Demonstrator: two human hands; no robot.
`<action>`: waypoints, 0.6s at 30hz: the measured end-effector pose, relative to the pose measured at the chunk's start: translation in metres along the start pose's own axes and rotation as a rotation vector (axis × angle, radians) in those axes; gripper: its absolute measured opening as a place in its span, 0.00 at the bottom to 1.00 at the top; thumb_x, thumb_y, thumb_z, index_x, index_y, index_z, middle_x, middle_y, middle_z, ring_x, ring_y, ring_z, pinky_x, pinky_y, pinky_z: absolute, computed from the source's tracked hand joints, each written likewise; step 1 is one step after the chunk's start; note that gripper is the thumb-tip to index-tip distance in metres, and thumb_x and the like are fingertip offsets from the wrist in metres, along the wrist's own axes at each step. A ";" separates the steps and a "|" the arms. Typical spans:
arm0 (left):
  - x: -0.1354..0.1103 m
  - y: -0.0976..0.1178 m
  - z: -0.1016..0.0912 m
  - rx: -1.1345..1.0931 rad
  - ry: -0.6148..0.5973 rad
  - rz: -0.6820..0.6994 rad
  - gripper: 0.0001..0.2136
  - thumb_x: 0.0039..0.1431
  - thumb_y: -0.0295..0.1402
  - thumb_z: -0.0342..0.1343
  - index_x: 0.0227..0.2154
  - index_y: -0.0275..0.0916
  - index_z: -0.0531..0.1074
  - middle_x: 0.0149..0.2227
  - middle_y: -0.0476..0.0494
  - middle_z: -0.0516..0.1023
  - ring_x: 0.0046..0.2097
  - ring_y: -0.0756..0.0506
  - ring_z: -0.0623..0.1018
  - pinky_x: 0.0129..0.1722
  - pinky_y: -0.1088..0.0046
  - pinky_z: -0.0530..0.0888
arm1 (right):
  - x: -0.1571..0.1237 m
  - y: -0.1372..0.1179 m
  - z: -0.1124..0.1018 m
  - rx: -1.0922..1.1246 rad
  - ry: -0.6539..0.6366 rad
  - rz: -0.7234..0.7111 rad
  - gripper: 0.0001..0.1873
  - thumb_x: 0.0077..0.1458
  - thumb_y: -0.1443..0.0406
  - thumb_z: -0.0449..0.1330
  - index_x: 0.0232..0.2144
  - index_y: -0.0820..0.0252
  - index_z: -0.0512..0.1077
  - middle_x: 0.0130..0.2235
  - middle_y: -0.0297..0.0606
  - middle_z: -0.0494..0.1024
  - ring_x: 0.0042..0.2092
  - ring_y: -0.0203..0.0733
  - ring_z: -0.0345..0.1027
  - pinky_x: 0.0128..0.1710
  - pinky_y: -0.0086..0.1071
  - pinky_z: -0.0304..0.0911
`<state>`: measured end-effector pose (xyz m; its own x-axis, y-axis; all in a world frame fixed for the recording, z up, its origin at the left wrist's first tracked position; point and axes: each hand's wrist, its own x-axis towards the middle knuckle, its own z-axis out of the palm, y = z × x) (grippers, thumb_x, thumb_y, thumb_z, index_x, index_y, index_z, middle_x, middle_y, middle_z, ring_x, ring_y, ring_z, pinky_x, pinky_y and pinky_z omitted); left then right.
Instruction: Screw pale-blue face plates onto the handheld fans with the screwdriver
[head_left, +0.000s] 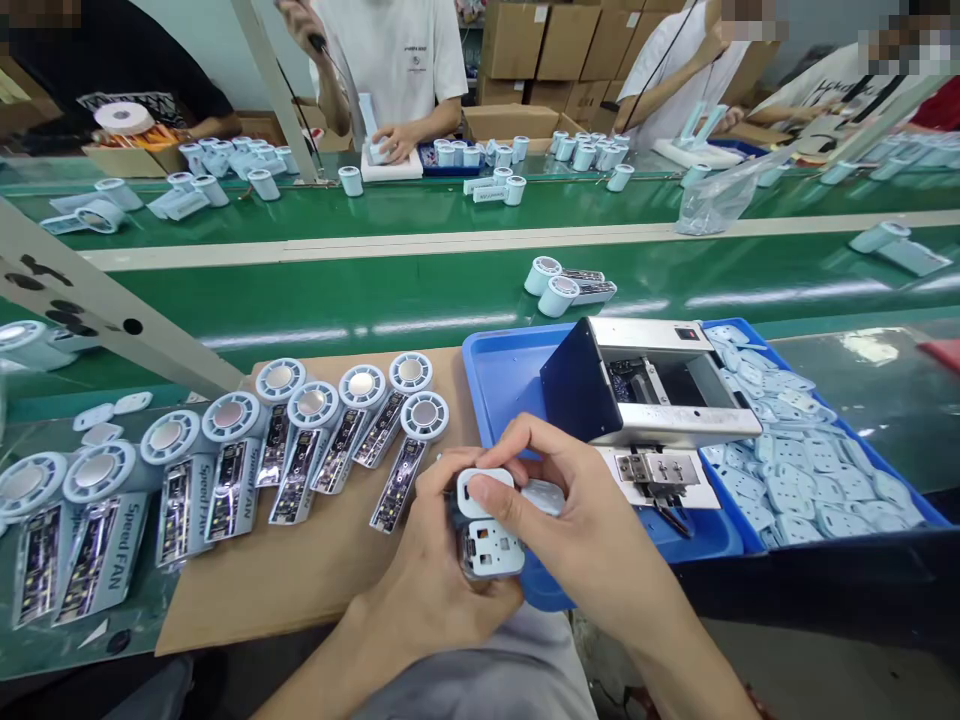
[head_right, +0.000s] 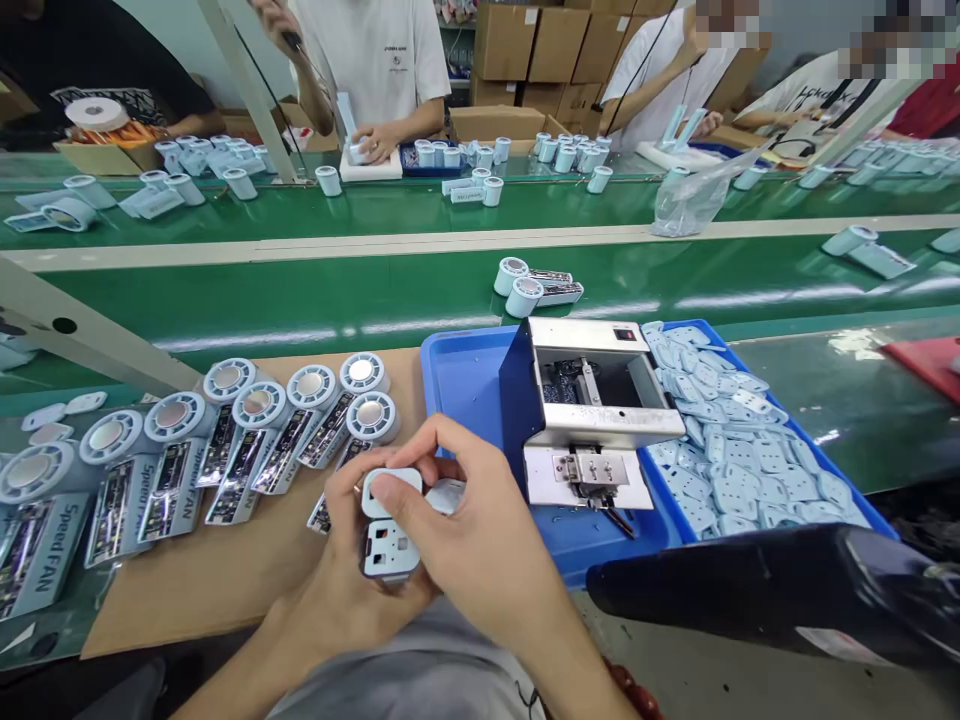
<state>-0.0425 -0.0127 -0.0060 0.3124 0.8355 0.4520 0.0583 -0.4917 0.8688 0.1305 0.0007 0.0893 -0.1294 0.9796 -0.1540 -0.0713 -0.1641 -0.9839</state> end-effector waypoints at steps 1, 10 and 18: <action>0.001 -0.002 0.001 -0.015 0.002 0.037 0.55 0.49 0.16 0.66 0.76 0.57 0.51 0.64 0.38 0.75 0.58 0.36 0.85 0.53 0.54 0.88 | 0.001 0.001 0.000 0.023 -0.019 0.019 0.20 0.59 0.55 0.80 0.36 0.60 0.75 0.32 0.30 0.67 0.33 0.32 0.64 0.30 0.21 0.63; 0.012 -0.011 -0.001 -0.066 -0.016 0.218 0.48 0.50 0.12 0.62 0.69 0.60 0.55 0.60 0.40 0.72 0.60 0.37 0.80 0.44 0.62 0.86 | -0.018 0.024 0.003 -0.006 0.120 -0.141 0.18 0.79 0.46 0.64 0.49 0.52 0.76 0.40 0.35 0.73 0.42 0.36 0.68 0.40 0.24 0.68; 0.020 -0.015 0.000 -0.037 0.024 0.215 0.40 0.53 0.17 0.65 0.65 0.56 0.59 0.60 0.39 0.73 0.57 0.38 0.81 0.47 0.59 0.83 | -0.030 0.026 -0.004 -0.026 0.360 -0.306 0.06 0.76 0.59 0.69 0.52 0.45 0.78 0.48 0.34 0.80 0.47 0.35 0.76 0.41 0.24 0.70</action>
<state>-0.0375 0.0110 -0.0100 0.2914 0.7180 0.6321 -0.0418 -0.6506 0.7583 0.1364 -0.0322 0.0682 0.2449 0.9612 0.1265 -0.0271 0.1372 -0.9902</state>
